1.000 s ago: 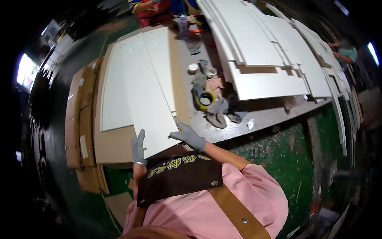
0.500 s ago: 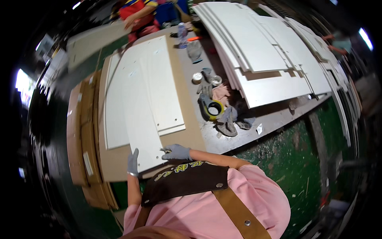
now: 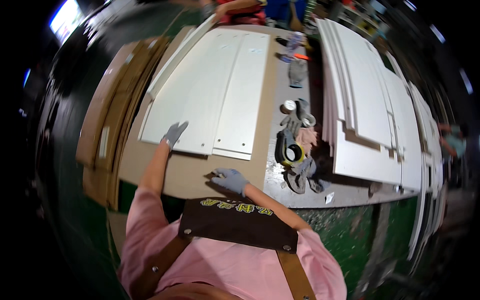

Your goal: The person is assembling furniture by handling white panels and cardboard pieces. They place panels on a workbench, align them, and use tape to secure the pieces together.

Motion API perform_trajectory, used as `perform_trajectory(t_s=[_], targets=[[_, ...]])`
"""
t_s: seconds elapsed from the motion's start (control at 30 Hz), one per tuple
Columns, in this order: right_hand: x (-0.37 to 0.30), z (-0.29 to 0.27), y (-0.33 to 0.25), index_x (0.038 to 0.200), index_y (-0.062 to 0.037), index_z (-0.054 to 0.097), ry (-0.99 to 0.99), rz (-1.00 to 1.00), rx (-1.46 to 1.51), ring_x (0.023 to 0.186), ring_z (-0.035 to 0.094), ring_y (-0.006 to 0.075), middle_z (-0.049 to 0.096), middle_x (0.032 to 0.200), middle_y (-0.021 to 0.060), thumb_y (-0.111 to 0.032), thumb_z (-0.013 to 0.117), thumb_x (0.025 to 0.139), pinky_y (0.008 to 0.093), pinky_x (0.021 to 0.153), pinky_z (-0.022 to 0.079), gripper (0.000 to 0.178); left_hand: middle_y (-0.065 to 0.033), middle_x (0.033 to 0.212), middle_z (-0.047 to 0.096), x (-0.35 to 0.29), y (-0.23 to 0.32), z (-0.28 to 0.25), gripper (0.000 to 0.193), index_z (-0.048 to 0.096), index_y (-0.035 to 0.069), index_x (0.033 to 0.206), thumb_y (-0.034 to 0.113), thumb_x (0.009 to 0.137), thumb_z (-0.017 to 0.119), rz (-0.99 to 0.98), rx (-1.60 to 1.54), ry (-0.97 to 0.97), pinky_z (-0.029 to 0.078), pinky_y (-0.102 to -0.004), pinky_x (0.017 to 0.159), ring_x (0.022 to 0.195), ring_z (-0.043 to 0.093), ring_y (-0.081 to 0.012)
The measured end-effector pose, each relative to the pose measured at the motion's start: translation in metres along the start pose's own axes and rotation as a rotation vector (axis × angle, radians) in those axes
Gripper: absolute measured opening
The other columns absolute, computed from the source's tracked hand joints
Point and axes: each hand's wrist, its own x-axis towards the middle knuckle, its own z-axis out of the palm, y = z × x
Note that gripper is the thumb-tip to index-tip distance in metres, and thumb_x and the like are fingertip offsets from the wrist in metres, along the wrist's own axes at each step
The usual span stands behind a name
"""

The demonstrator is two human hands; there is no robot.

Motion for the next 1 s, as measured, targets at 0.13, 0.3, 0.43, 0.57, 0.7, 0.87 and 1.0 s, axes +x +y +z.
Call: perform_trajectory(t_s=[0.13,0.3,0.43,0.57,0.7,0.87,1.0], targets=[[-0.022,-0.005,0.024,0.122,-0.0043,0.064,0.089,0.060,0.108,0.100,0.065,0.0302,0.069,0.108,0.0171,-0.042,0.063,0.091,0.0368,0.090,0.050,0.049,-0.0216,0.133,0.059,0.040,-0.013,0.012,0.086,0.041,-0.003,0.145,0.057,0.086,0.063,0.119,0.075,0.075,0.053,-0.0383,0.085,0.117,0.059,-0.0291],[-0.038,-0.002,0.055,0.123,0.0002,0.063,0.168,0.117,0.305,0.096,0.065,0.0180,0.071,0.106,0.0118,-0.029,0.066,0.093,0.0320,0.086,0.050,0.042,-0.0243,0.136,0.055,0.056,-0.002,0.015,0.075,0.040,0.008,0.148,0.051,0.090,0.060,0.141,0.500,0.159,0.045,-0.0419,0.103,0.124,0.054,-0.0369],[-0.048,0.002,0.070,0.122,0.0025,0.064,0.218,0.187,0.351,0.095,0.064,0.0143,0.071,0.105,0.0100,-0.026,0.065,0.093,0.0297,0.086,0.050,0.041,-0.0179,0.148,0.043,0.027,0.009,0.020,0.064,0.045,0.016,0.145,0.051,0.092,0.056,0.340,0.797,0.333,0.038,-0.0463,0.108,0.132,0.045,-0.0362],[-0.058,-0.002,0.080,0.120,0.0021,0.065,0.310,0.201,0.417,0.095,0.064,0.0142,0.071,0.104,0.0094,-0.027,0.065,0.093,0.0287,0.086,0.050,0.039,-0.0170,0.153,0.036,-0.021,-0.013,0.044,0.067,0.044,0.016,0.146,0.054,0.091,0.055,0.587,0.868,0.311,0.025,-0.0518,0.115,0.142,0.030,-0.0357],[-0.066,-0.010,0.093,0.119,0.0006,0.066,0.343,0.328,0.409,0.095,0.064,0.0140,0.071,0.104,0.0090,-0.027,0.067,0.092,0.0282,0.086,0.050,0.039,-0.0180,0.155,0.032,-0.059,-0.031,0.074,0.072,0.042,0.011,0.147,0.053,0.091,0.055,0.679,0.938,0.304,0.015,-0.0582,0.117,0.145,0.024,-0.0378],[-0.069,-0.010,0.106,0.119,-0.0008,0.067,0.322,0.313,0.480,0.088,0.062,0.0095,0.071,0.100,0.0043,-0.028,0.066,0.093,0.0247,0.078,0.050,0.038,-0.0194,0.155,0.032,-0.097,-0.031,0.106,0.070,0.044,0.008,0.146,0.050,0.090,0.055,0.676,0.827,0.199,0.012,-0.0594,0.117,0.145,0.023,-0.0389],[-0.080,-0.012,0.101,0.120,-0.0002,0.066,0.333,0.258,0.523,0.082,0.060,0.0068,0.070,0.098,0.0021,-0.027,0.067,0.094,0.0229,0.072,0.049,0.037,-0.0207,0.153,0.034,-0.108,-0.029,0.114,0.068,0.046,0.008,0.144,0.046,0.089,0.058,0.662,0.731,0.243,0.015,-0.0565,0.117,0.144,0.026,-0.0400]])
